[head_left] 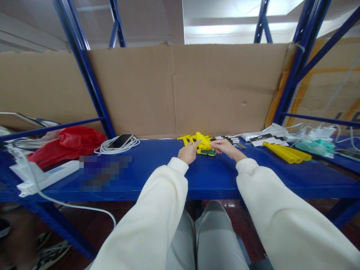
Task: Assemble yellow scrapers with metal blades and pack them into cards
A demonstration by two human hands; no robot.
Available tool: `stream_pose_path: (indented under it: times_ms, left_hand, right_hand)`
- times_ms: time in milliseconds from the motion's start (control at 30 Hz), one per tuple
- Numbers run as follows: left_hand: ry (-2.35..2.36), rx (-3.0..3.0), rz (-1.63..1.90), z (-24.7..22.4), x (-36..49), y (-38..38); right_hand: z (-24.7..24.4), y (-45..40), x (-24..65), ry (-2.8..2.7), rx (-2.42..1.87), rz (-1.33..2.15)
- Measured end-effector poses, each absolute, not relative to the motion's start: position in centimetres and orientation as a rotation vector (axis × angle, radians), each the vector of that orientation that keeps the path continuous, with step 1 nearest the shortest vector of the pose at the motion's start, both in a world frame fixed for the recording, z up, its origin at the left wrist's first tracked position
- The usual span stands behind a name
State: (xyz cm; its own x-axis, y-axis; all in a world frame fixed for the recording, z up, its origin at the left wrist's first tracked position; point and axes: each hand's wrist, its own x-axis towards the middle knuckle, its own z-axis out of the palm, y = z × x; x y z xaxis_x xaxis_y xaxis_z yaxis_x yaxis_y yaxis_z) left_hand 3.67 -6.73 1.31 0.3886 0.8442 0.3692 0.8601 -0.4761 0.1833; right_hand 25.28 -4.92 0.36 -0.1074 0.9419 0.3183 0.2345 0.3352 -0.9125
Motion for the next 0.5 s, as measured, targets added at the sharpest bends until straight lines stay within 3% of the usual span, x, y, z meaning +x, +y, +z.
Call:
stream_pose_path:
  times_ms: [267, 500]
  left_hand:
    - [-1.666, -2.624, -0.697, 1.3, 3.7, -6.7]
    - [-1.671, -2.638, -0.697, 1.3, 3.6, -6.8]
  right_hand:
    - [0.4, -3.6, 27.9, -1.351, -1.449, 0.444]
    - [-0.2, -4.2, 32.4, -1.050, -2.065, -0.077]
